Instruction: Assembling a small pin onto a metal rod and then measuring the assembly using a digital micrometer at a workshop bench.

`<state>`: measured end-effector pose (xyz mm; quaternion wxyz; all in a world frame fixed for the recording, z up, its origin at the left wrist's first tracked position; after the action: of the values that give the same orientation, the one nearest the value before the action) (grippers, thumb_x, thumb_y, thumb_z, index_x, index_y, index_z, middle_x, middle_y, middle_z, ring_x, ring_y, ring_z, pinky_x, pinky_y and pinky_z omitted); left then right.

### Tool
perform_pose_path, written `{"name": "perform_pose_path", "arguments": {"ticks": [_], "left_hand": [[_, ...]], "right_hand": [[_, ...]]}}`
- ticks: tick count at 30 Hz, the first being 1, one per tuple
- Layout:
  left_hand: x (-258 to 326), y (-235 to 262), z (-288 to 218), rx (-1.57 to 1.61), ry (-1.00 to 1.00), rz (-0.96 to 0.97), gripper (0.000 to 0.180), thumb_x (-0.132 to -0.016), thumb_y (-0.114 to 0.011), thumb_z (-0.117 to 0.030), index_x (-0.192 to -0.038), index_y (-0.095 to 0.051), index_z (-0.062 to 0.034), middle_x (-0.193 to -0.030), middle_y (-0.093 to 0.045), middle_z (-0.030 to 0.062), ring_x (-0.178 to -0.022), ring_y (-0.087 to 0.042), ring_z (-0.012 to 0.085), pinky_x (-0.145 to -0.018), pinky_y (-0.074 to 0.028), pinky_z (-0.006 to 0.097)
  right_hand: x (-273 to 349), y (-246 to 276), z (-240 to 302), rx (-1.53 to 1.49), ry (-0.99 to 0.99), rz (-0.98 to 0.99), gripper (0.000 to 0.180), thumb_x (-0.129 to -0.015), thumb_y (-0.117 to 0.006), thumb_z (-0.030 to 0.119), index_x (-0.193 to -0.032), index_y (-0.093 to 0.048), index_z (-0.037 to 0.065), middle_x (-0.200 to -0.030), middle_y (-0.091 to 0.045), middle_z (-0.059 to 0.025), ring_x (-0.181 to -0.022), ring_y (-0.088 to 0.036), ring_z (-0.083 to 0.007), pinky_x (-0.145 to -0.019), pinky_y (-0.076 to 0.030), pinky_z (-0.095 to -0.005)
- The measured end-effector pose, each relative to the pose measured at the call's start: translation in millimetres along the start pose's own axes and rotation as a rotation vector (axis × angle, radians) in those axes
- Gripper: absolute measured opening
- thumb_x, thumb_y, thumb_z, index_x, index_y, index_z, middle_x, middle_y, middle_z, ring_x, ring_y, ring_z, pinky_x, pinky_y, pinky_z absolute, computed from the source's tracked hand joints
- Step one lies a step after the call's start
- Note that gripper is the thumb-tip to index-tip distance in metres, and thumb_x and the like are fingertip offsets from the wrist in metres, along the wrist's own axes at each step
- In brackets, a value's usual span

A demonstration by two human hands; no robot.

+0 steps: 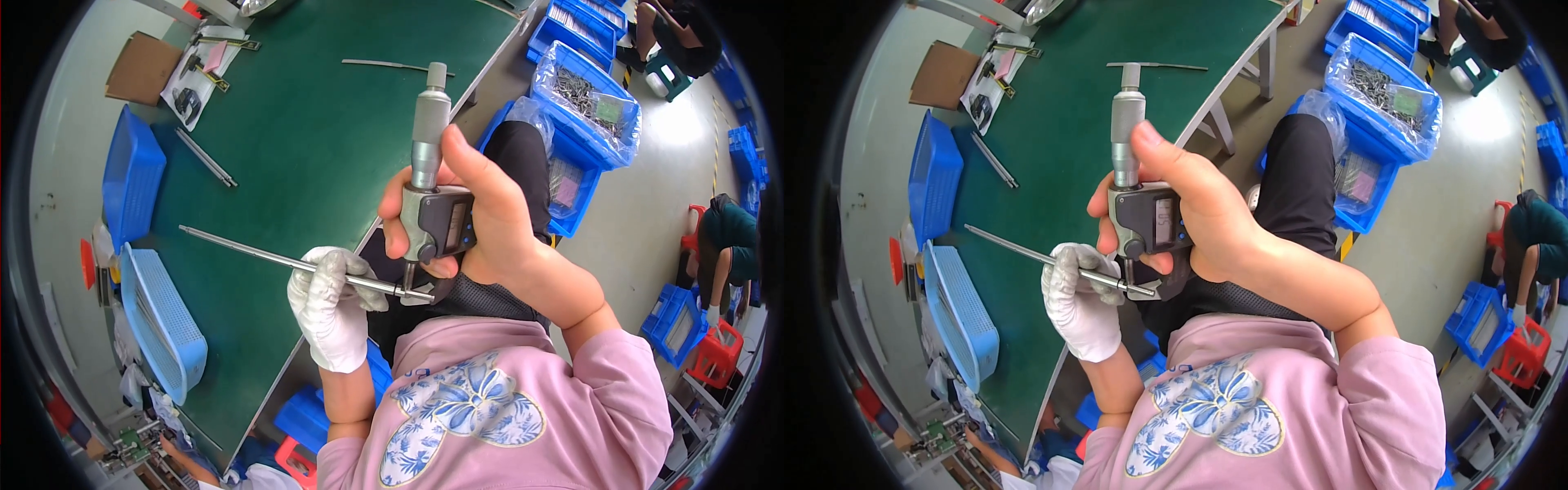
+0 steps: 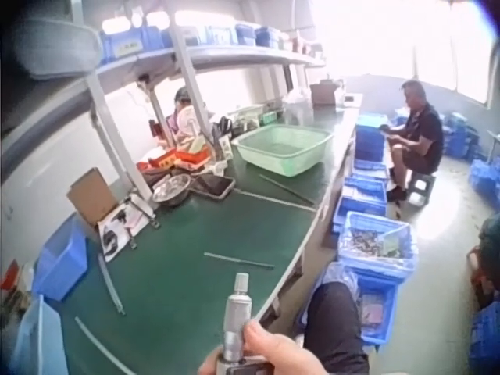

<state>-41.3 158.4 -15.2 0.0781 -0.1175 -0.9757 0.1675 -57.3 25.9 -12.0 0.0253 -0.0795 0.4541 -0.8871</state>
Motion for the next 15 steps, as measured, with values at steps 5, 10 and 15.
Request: {"name": "perform_pose_path", "arguments": {"ticks": [5, 10, 15], "left_hand": [[-0.1, -4.7, -0.9, 0.084, -0.008, 0.067, 0.023, -0.089, -0.055, -0.018, -0.077, -0.057, 0.0010, -0.058, -0.057, 0.0097, -0.042, -0.053, 0.0165, -0.038, -0.040, 0.025], [0.6, -5.2, 1.5, 0.175, 0.007, 0.123, 0.021, -0.088, -0.054, -0.016, -0.077, -0.057, 0.0017, -0.062, -0.058, 0.0112, -0.044, -0.054, 0.0180, -0.040, -0.043, 0.027], [0.5, -5.5, 2.3, 0.199, 0.015, 0.125, 0.022, -0.087, -0.055, -0.017, -0.077, -0.057, 0.0020, -0.064, -0.058, 0.0119, -0.044, -0.054, 0.0183, -0.041, -0.043, 0.027]], "right_hand": [[3.0, 1.1, 4.1, -0.054, 0.001, 0.017, 0.066, -0.092, -0.027, 0.053, -0.089, -0.061, -0.003, -0.072, -0.064, -0.0185, -0.048, -0.054, -0.0152, -0.038, -0.037, -0.0232], [4.3, 3.2, 4.1, -0.091, 0.008, -0.004, 0.064, -0.092, -0.028, 0.050, -0.089, -0.061, -0.005, -0.072, -0.064, -0.0196, -0.046, -0.054, -0.0159, -0.036, -0.038, -0.0233], [7.2, -3.6, 3.7, -0.081, 0.014, 0.064, 0.065, -0.092, -0.028, 0.051, -0.088, -0.061, -0.005, -0.072, -0.063, -0.0201, -0.043, -0.052, -0.0158, -0.036, -0.037, -0.0231]]}}
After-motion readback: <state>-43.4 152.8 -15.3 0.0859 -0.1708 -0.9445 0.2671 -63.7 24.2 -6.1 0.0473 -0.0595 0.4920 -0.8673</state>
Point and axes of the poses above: each hand's wrist, its own x-axis away from the middle knuckle, its own y-axis out of the back of the hand, z = x × y, the point moved 10 cm from there along -x, towards the middle knuckle
